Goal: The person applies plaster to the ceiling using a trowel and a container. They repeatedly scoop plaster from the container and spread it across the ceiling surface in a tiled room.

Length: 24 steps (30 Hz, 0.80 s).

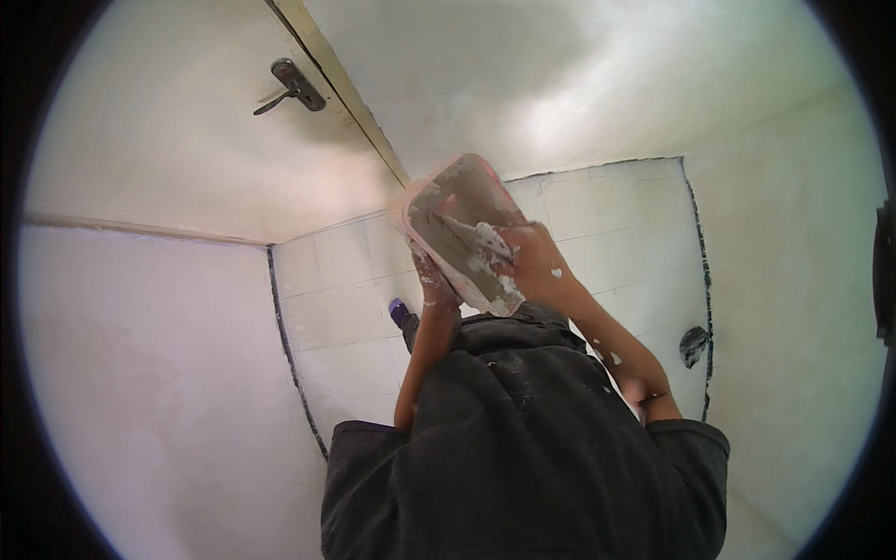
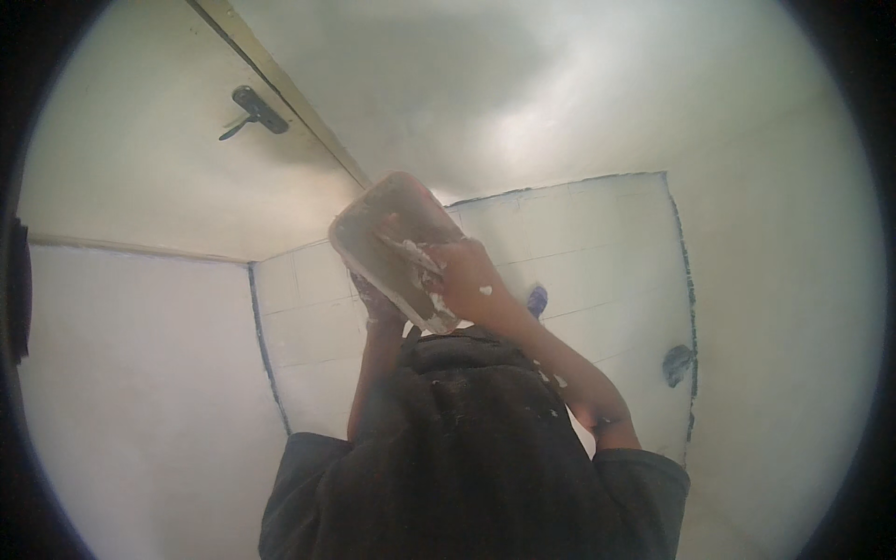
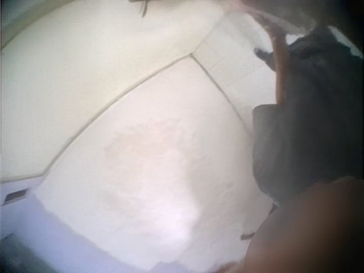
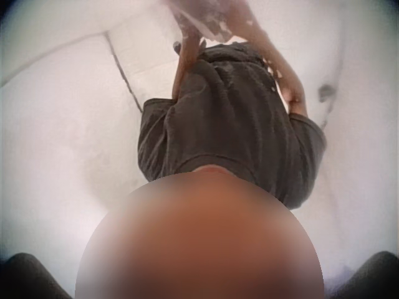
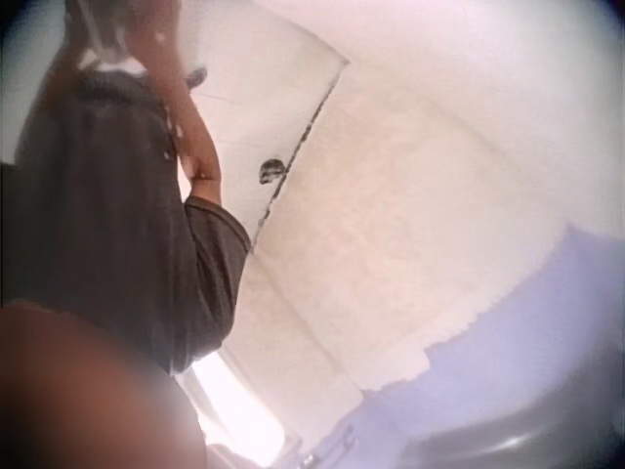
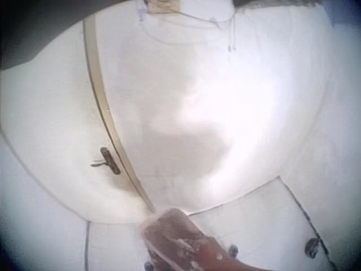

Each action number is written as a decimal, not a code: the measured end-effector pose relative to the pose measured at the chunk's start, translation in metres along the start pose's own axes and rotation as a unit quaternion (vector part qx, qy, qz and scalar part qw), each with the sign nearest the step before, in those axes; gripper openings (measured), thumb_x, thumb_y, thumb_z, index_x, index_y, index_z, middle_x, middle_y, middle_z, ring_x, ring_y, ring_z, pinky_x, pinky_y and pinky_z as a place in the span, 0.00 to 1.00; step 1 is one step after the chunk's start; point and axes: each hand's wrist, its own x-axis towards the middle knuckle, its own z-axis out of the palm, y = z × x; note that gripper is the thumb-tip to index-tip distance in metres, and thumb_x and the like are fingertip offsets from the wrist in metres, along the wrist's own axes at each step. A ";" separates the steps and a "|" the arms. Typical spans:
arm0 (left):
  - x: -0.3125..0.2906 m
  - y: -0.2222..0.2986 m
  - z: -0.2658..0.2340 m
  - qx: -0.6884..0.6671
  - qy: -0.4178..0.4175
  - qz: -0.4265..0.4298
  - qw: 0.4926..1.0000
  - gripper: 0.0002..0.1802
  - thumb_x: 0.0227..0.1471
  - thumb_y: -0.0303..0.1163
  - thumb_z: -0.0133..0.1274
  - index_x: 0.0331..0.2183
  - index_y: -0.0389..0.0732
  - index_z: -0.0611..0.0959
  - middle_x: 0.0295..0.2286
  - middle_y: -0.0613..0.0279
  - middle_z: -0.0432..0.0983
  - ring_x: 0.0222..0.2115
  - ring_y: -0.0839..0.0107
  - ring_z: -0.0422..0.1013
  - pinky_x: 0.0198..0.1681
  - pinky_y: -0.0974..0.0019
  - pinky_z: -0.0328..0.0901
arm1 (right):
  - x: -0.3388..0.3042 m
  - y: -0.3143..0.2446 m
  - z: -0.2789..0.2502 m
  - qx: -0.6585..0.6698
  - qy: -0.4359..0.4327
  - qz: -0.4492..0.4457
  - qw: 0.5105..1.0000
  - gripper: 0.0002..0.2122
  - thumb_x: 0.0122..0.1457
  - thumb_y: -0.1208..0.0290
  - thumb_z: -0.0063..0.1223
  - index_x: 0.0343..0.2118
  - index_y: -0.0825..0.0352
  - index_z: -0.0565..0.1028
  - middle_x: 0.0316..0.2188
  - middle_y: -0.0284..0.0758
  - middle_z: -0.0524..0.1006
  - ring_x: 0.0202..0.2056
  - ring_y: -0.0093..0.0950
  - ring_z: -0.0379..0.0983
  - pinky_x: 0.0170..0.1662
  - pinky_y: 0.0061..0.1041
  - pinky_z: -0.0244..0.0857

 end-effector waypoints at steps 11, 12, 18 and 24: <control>0.003 -0.030 -0.047 -0.031 -0.044 -0.058 0.997 0.34 0.46 0.57 0.35 0.47 0.41 0.59 0.42 0.57 0.61 0.42 0.67 0.60 0.42 0.63 0.61 | -0.005 0.028 0.016 0.230 0.024 0.051 0.972 0.12 0.37 0.80 0.55 0.29 0.72 0.71 0.25 0.42 0.71 0.36 0.31 0.66 0.37 0.26 0.60; 0.005 -0.031 -0.048 -0.032 -0.042 -0.067 0.996 0.34 0.47 0.57 0.35 0.47 0.41 0.59 0.42 0.58 0.61 0.42 0.67 0.60 0.42 0.63 0.61 | -0.005 0.032 0.015 0.283 -0.001 0.075 0.956 0.12 0.38 0.81 0.55 0.30 0.72 0.71 0.25 0.41 0.71 0.37 0.29 0.65 0.37 0.25 0.60; 0.002 -0.047 -0.059 0.043 -0.003 -0.134 0.990 0.33 0.47 0.56 0.35 0.47 0.41 0.59 0.43 0.59 0.60 0.42 0.67 0.60 0.43 0.63 0.60 | -0.022 0.060 0.013 0.522 0.018 0.101 0.847 0.18 0.44 0.79 0.52 0.40 0.70 0.64 0.38 0.37 0.66 0.39 0.22 0.64 0.38 0.22 0.61; -0.003 -0.050 -0.086 0.142 0.066 -0.172 0.972 0.32 0.48 0.55 0.35 0.48 0.42 0.60 0.44 0.61 0.60 0.43 0.67 0.59 0.45 0.63 0.59 | -0.037 0.116 0.010 0.534 0.045 0.127 0.835 0.16 0.49 0.75 0.43 0.43 0.65 0.62 0.37 0.35 0.68 0.36 0.25 0.67 0.38 0.22 0.64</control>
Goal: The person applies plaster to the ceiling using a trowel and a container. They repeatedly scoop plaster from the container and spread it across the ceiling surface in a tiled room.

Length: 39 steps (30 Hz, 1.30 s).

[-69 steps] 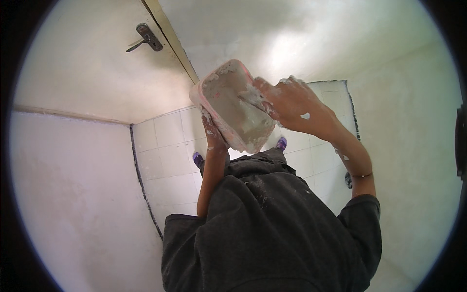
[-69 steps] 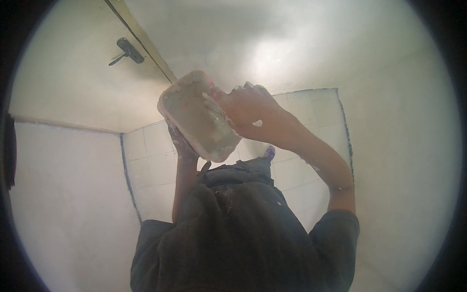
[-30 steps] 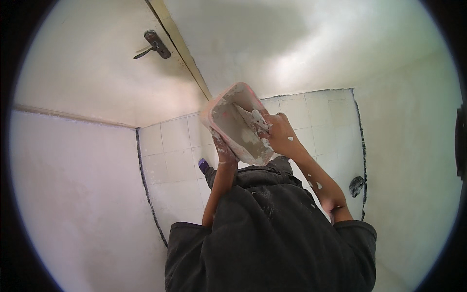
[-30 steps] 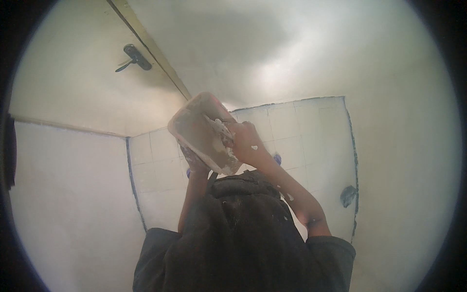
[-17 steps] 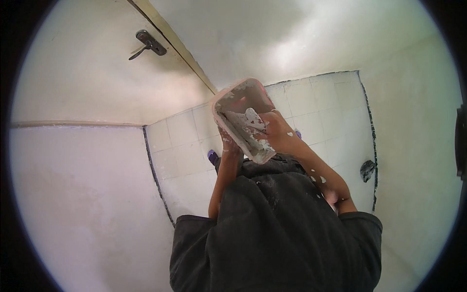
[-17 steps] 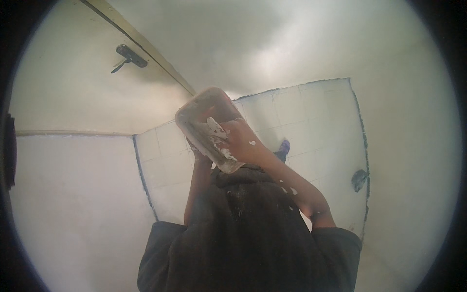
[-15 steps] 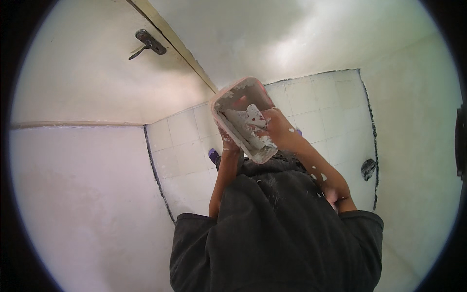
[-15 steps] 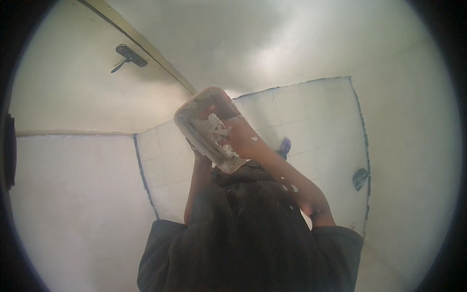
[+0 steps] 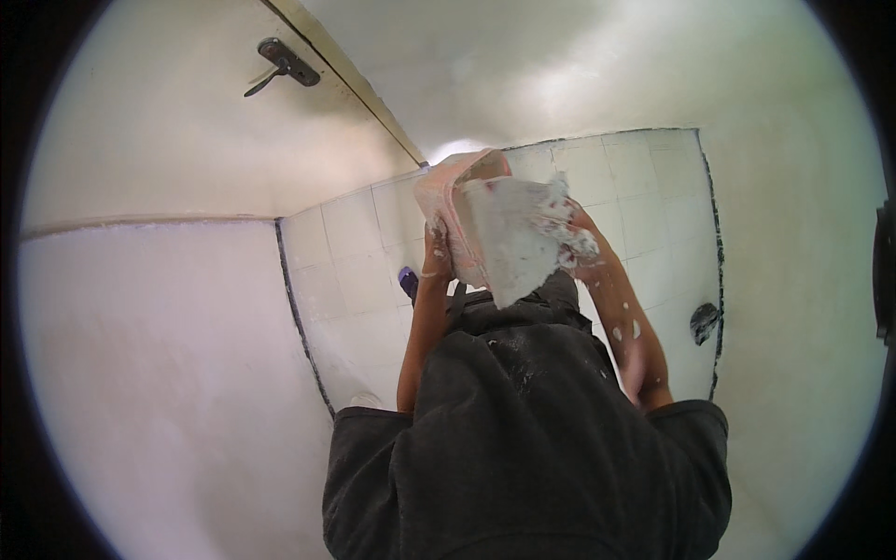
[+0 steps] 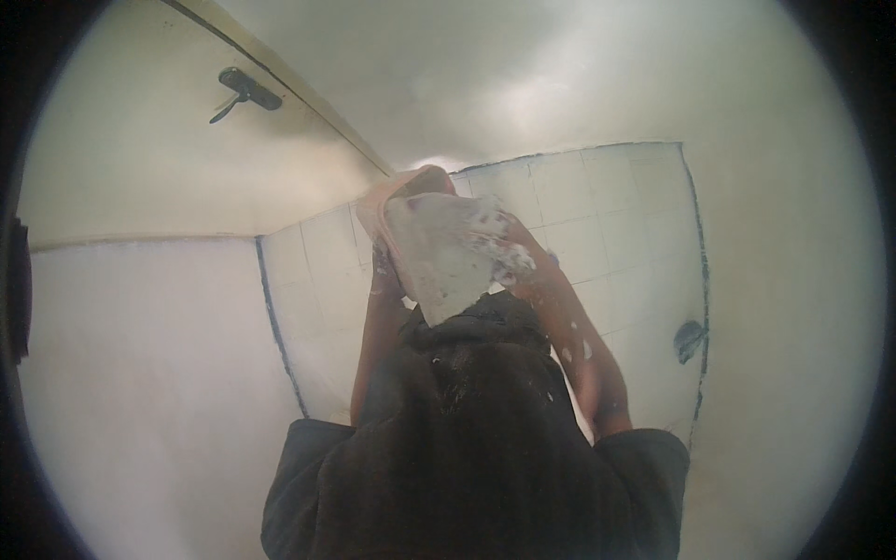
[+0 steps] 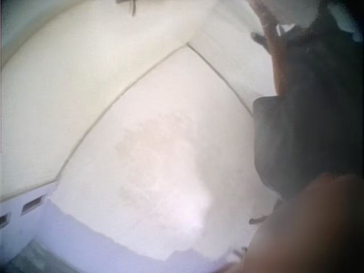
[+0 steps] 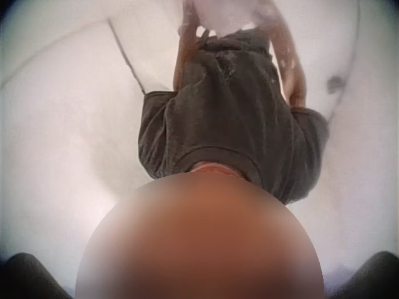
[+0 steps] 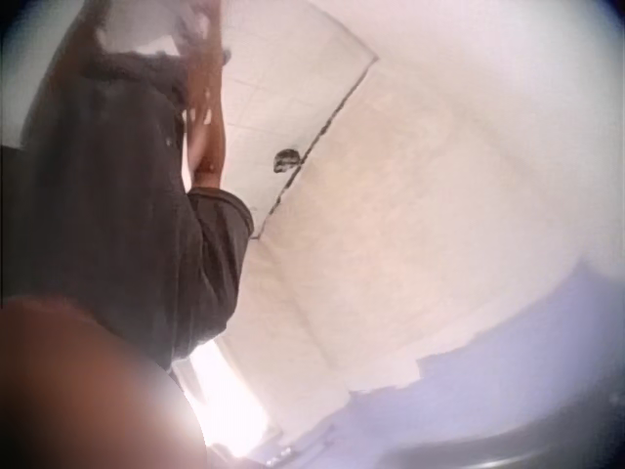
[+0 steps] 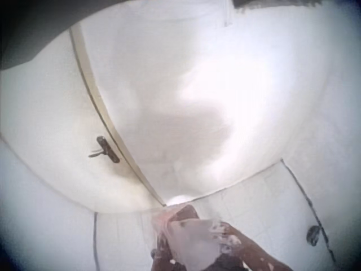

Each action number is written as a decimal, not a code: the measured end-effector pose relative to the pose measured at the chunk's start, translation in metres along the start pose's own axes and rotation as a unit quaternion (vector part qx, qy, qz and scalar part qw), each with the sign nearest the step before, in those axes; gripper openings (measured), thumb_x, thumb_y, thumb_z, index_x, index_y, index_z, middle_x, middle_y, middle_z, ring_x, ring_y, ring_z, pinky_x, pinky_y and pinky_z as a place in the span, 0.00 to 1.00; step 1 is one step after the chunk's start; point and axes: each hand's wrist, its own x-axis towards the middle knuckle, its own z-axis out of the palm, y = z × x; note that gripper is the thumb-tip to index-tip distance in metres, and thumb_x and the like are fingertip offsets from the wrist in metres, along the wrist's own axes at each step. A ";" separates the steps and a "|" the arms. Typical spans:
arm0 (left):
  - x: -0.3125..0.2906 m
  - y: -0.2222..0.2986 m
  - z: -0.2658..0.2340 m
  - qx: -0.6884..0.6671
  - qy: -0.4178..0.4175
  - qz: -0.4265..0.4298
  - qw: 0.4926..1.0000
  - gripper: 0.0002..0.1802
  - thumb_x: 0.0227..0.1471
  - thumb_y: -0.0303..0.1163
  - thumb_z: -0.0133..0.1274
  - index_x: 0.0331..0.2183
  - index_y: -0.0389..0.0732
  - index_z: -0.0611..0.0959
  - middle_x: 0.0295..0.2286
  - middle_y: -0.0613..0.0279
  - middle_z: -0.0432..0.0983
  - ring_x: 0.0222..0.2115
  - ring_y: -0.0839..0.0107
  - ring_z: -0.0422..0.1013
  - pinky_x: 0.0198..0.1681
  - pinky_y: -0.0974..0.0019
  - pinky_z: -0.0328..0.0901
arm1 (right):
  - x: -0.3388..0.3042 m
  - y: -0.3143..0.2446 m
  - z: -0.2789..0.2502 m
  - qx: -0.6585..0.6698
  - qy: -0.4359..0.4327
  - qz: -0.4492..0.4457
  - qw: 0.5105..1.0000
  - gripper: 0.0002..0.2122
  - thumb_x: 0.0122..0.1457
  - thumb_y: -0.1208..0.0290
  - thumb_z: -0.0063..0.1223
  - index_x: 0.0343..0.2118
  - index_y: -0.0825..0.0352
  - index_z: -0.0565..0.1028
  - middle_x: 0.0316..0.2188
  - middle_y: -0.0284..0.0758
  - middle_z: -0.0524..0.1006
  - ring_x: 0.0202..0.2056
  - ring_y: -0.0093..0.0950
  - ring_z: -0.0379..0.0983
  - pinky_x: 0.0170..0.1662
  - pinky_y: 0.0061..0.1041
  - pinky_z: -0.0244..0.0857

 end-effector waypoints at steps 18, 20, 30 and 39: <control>0.025 -0.107 -0.234 -0.016 0.152 -0.034 0.988 0.27 0.51 0.50 0.33 0.48 0.43 0.57 0.43 0.58 0.61 0.42 0.66 0.62 0.42 0.62 0.62 | 0.214 0.303 -0.084 0.299 0.227 0.132 0.917 0.08 0.49 0.70 0.45 0.34 0.62 0.66 0.30 0.33 0.69 0.28 0.28 0.64 0.25 0.26 0.59; 0.035 -0.136 -0.260 -0.048 0.174 -0.062 0.982 0.28 0.50 0.51 0.34 0.47 0.43 0.58 0.41 0.58 0.62 0.40 0.66 0.64 0.40 0.62 0.64 | 0.267 0.369 -0.106 0.338 0.173 0.061 0.923 0.15 0.45 0.70 0.51 0.37 0.62 0.64 0.33 0.33 0.67 0.31 0.29 0.63 0.27 0.28 0.60; 0.097 -0.289 -0.344 -0.043 0.197 -0.129 0.971 0.29 0.47 0.52 0.38 0.47 0.44 0.60 0.40 0.59 0.64 0.40 0.65 0.64 0.39 0.59 0.64 | 0.506 0.620 -0.242 0.032 0.189 -0.133 0.972 0.20 0.48 0.69 0.48 0.44 0.65 0.59 0.40 0.37 0.64 0.40 0.31 0.62 0.39 0.27 0.62; 0.095 -0.285 -0.356 0.000 0.252 -0.273 0.928 0.36 0.44 0.59 0.36 0.49 0.45 0.56 0.46 0.59 0.57 0.45 0.62 0.58 0.44 0.56 0.60 | 0.556 0.582 -0.213 0.328 0.167 -0.084 0.926 0.15 0.49 0.69 0.45 0.40 0.62 0.60 0.37 0.35 0.63 0.37 0.32 0.61 0.32 0.32 0.63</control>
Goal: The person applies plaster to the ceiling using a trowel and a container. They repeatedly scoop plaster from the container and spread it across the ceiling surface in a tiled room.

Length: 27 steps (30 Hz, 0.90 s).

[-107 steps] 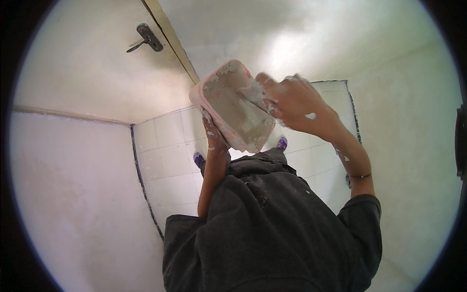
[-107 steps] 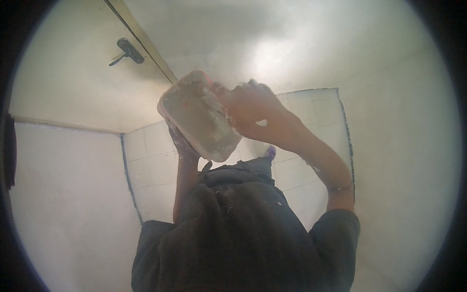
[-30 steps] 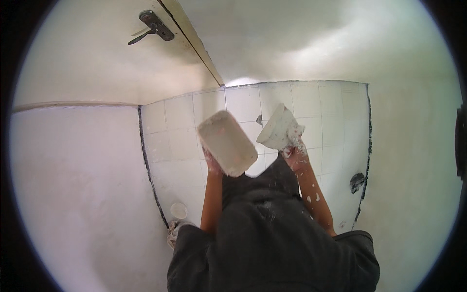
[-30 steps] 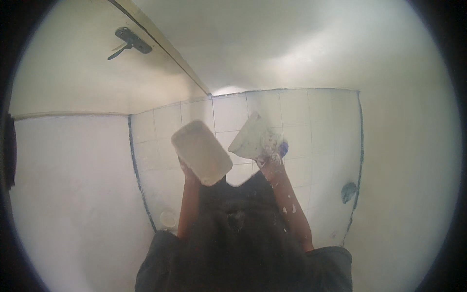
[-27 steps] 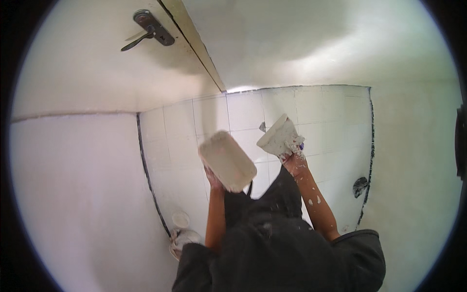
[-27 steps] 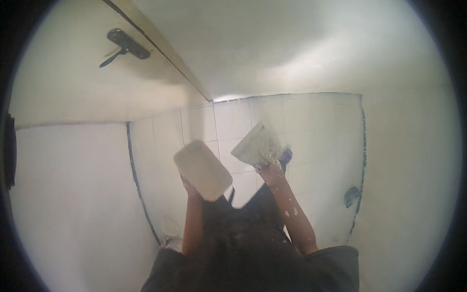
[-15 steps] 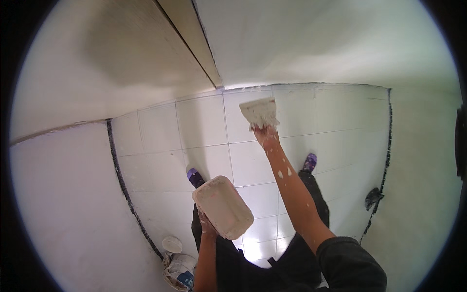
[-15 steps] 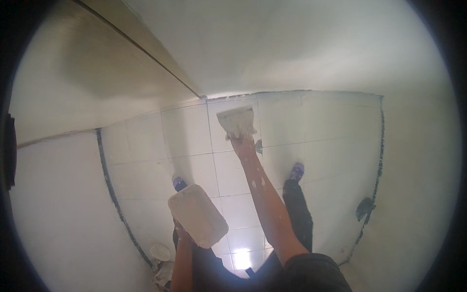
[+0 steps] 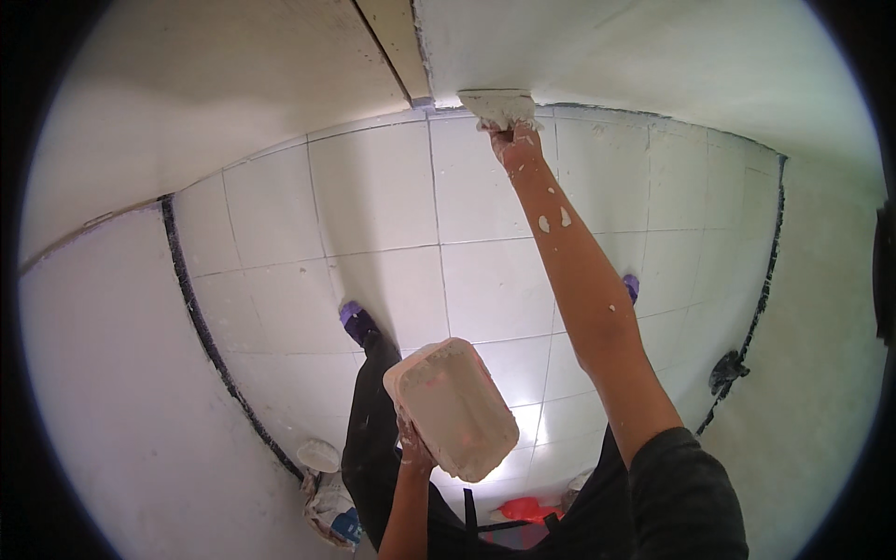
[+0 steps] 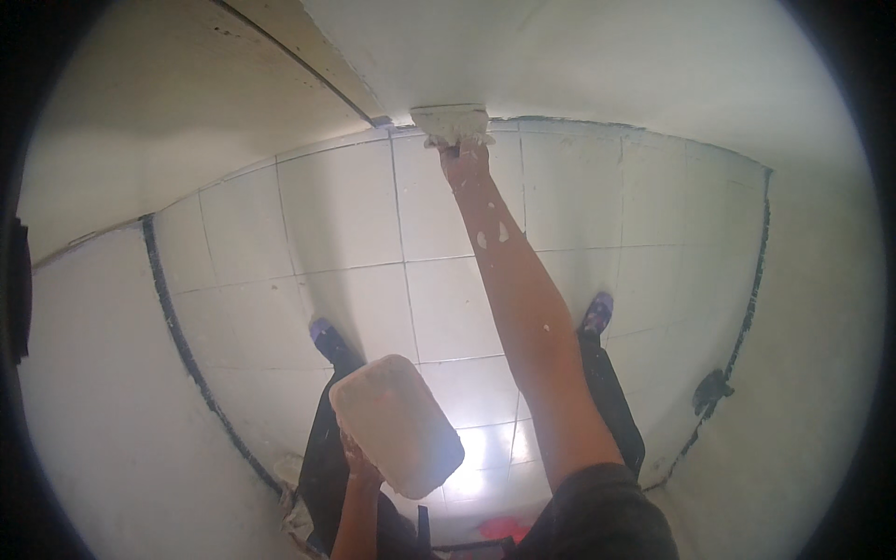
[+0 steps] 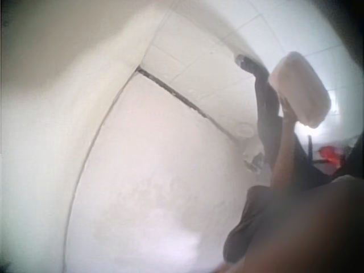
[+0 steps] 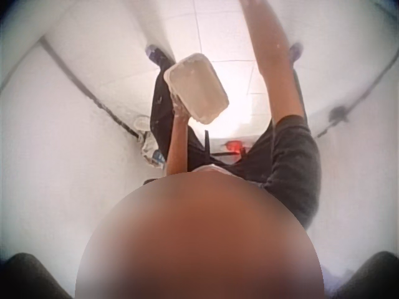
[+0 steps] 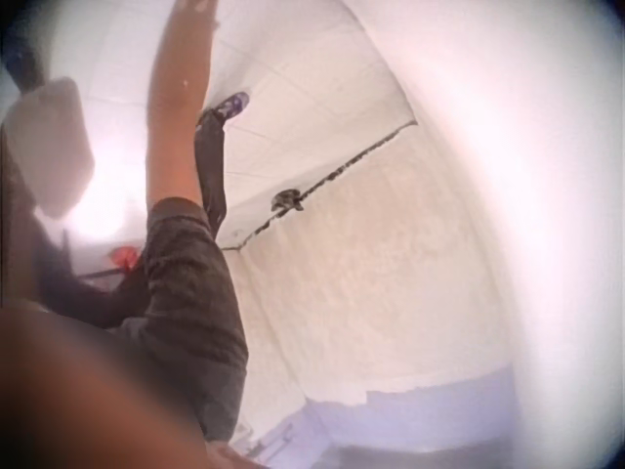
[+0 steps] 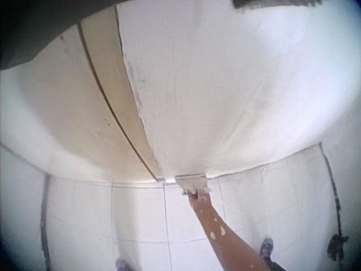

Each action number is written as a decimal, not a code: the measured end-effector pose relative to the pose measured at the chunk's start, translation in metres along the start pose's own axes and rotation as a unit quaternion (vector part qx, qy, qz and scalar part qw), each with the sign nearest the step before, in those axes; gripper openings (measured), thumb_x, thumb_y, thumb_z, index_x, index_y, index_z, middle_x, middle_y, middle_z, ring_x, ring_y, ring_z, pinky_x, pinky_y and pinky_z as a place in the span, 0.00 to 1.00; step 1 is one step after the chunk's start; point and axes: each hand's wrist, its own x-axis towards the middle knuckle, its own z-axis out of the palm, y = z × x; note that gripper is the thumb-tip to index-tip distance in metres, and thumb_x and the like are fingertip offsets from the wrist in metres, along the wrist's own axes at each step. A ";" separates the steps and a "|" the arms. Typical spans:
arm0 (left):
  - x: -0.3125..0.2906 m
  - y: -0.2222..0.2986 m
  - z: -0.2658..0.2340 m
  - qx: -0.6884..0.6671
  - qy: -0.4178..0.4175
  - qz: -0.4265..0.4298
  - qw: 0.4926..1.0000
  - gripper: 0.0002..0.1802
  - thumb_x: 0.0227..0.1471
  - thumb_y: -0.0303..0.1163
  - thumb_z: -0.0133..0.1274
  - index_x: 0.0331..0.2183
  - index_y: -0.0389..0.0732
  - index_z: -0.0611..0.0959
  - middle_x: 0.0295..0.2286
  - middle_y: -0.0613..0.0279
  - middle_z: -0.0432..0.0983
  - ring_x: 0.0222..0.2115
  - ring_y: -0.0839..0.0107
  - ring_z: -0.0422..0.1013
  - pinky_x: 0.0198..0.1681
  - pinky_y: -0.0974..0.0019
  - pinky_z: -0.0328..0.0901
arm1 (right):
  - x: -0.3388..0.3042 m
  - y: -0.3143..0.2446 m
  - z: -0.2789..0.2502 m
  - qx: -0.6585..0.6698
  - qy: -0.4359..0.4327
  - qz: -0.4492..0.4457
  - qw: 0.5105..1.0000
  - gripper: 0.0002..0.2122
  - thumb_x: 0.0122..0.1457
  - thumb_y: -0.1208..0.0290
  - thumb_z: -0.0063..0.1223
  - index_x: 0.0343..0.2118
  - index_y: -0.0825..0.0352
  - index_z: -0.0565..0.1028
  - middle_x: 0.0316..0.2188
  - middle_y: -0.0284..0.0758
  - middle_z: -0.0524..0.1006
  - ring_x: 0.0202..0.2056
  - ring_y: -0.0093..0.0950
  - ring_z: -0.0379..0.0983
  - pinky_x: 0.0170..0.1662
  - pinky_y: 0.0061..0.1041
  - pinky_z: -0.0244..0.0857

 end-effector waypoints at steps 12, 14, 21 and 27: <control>-0.026 0.004 -0.006 -0.060 -0.047 0.000 0.997 0.35 0.48 0.58 0.30 0.51 0.46 0.53 0.47 0.59 0.54 0.46 0.62 0.56 0.47 0.57 0.55 | -0.061 -0.091 0.192 0.090 0.236 0.036 0.967 0.09 0.57 0.73 0.31 0.36 0.73 0.62 0.35 0.42 0.67 0.37 0.34 0.66 0.42 0.37 0.64; -0.041 0.001 -0.008 -0.044 -0.066 0.007 0.997 0.35 0.47 0.59 0.30 0.51 0.46 0.54 0.48 0.58 0.54 0.46 0.61 0.56 0.47 0.56 0.56 | -0.072 -0.111 0.181 -0.267 0.156 -0.133 0.942 0.09 0.56 0.73 0.33 0.37 0.72 0.63 0.36 0.41 0.67 0.37 0.33 0.66 0.39 0.36 0.64; -0.058 0.018 0.015 -0.061 -0.033 -0.020 0.997 0.38 0.44 0.61 0.33 0.51 0.46 0.55 0.47 0.57 0.56 0.45 0.60 0.58 0.45 0.55 0.58 | -0.203 -0.149 0.240 0.006 0.097 0.012 0.995 0.14 0.53 0.72 0.41 0.43 0.66 0.61 0.40 0.38 0.65 0.39 0.31 0.63 0.35 0.33 0.62; 0.001 -0.005 0.001 -0.024 -0.007 0.015 1.000 0.37 0.43 0.61 0.36 0.49 0.46 0.57 0.45 0.59 0.58 0.44 0.61 0.58 0.44 0.55 0.59 | -0.041 -0.029 -0.078 -0.454 -0.010 -0.107 0.885 0.13 0.54 0.68 0.37 0.43 0.62 0.62 0.44 0.36 0.64 0.44 0.34 0.59 0.42 0.41 0.58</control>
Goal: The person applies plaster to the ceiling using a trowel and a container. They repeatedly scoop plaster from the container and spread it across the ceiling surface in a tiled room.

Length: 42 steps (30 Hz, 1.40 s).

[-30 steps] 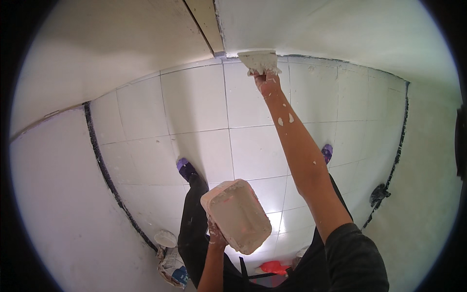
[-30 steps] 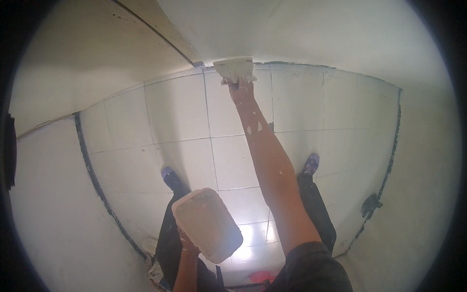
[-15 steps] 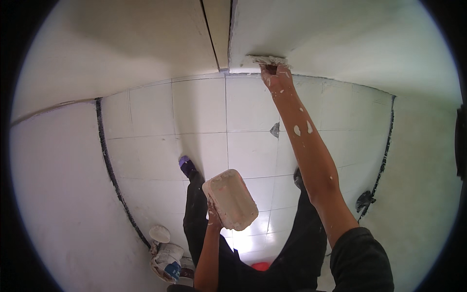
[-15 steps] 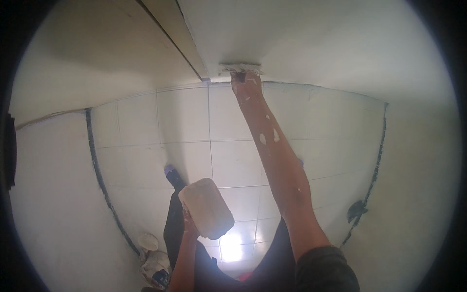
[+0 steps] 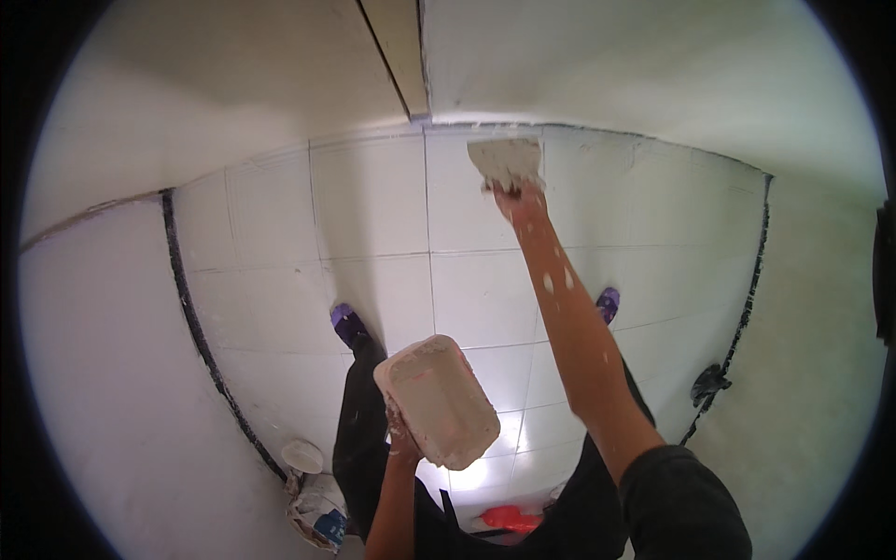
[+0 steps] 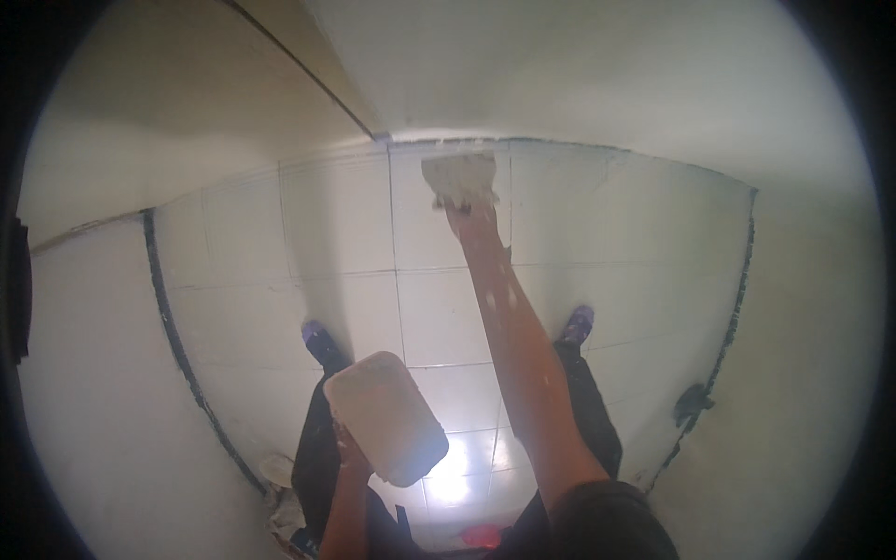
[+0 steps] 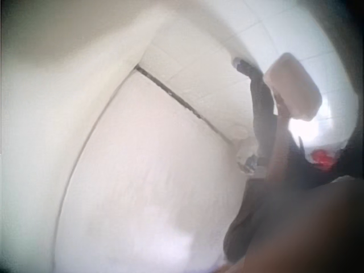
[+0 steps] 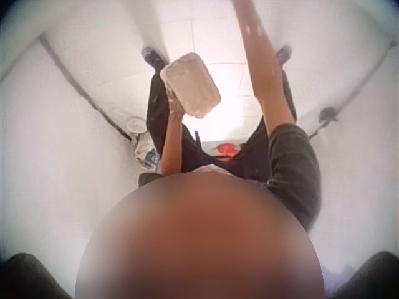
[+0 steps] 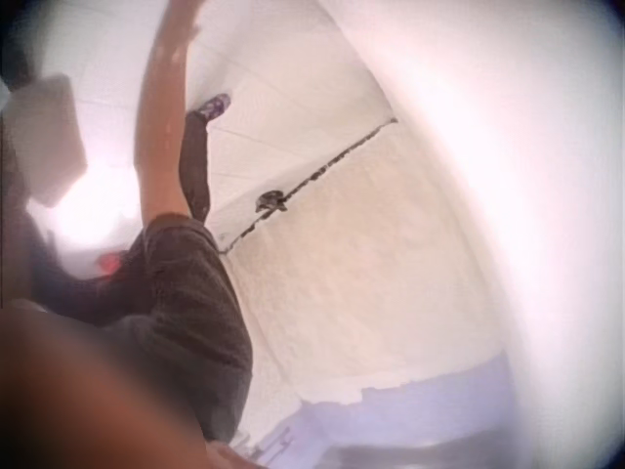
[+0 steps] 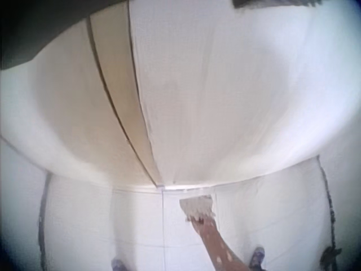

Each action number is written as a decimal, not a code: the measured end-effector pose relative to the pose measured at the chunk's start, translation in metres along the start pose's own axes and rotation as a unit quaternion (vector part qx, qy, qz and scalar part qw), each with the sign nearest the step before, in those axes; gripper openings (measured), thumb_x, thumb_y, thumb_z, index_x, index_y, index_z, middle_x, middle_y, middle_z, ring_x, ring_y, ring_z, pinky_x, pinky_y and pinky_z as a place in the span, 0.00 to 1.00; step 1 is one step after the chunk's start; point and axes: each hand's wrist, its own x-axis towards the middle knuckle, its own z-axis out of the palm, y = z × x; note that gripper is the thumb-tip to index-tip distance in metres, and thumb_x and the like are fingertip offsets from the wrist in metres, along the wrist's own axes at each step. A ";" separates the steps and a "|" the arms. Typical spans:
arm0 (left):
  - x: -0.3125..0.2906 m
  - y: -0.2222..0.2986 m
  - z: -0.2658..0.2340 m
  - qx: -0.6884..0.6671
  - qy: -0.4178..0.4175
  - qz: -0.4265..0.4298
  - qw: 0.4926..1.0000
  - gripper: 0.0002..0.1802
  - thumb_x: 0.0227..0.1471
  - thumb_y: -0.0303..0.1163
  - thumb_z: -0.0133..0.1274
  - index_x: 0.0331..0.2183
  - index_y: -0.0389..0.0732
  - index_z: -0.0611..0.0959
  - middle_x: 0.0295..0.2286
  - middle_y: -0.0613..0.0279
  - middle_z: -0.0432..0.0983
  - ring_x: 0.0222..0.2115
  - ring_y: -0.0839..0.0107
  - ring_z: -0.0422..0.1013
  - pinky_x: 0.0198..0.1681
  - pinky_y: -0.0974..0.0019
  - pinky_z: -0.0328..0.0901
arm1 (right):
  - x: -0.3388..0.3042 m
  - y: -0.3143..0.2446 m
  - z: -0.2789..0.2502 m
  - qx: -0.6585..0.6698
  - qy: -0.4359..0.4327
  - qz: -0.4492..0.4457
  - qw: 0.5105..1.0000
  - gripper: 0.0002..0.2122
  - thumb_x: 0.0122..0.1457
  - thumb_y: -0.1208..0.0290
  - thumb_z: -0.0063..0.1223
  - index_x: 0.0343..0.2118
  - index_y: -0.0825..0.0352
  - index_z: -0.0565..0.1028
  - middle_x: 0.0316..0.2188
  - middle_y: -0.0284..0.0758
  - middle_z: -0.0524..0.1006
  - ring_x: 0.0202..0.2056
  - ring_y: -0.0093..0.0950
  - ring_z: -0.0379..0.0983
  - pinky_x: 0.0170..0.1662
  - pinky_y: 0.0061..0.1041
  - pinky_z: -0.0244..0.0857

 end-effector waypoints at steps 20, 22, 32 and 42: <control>-0.110 0.024 0.008 -0.149 -0.030 -0.022 0.988 0.32 0.48 0.56 0.32 0.50 0.45 0.56 0.46 0.58 0.58 0.44 0.61 0.59 0.45 0.58 0.58 | -0.016 -0.350 0.098 0.500 0.130 0.259 0.816 0.13 0.56 0.65 0.33 0.39 0.67 0.65 0.40 0.41 0.66 0.40 0.37 0.65 0.38 0.35 0.65; -0.127 0.026 0.007 -0.110 -0.032 0.012 0.993 0.32 0.49 0.55 0.31 0.50 0.46 0.56 0.46 0.58 0.57 0.45 0.61 0.58 0.45 0.58 0.58 | -0.009 -0.418 0.097 0.478 0.127 0.248 0.833 0.12 0.55 0.68 0.34 0.38 0.69 0.65 0.39 0.40 0.67 0.38 0.37 0.65 0.38 0.34 0.65; -0.119 0.050 0.043 -0.120 -0.022 0.044 0.991 0.35 0.45 0.58 0.35 0.50 0.47 0.56 0.46 0.58 0.57 0.45 0.60 0.58 0.45 0.56 0.58 | -0.148 -0.447 0.070 0.447 0.091 0.230 0.860 0.15 0.50 0.74 0.43 0.42 0.68 0.61 0.40 0.37 0.65 0.41 0.33 0.63 0.43 0.39 0.61; -0.017 0.010 -0.010 -0.045 -0.018 0.105 0.993 0.34 0.46 0.56 0.36 0.50 0.46 0.56 0.46 0.58 0.58 0.44 0.61 0.59 0.45 0.57 0.59 | 0.029 -0.066 0.078 0.475 0.052 0.225 0.849 0.13 0.53 0.67 0.36 0.41 0.64 0.63 0.41 0.39 0.65 0.41 0.36 0.62 0.37 0.42 0.62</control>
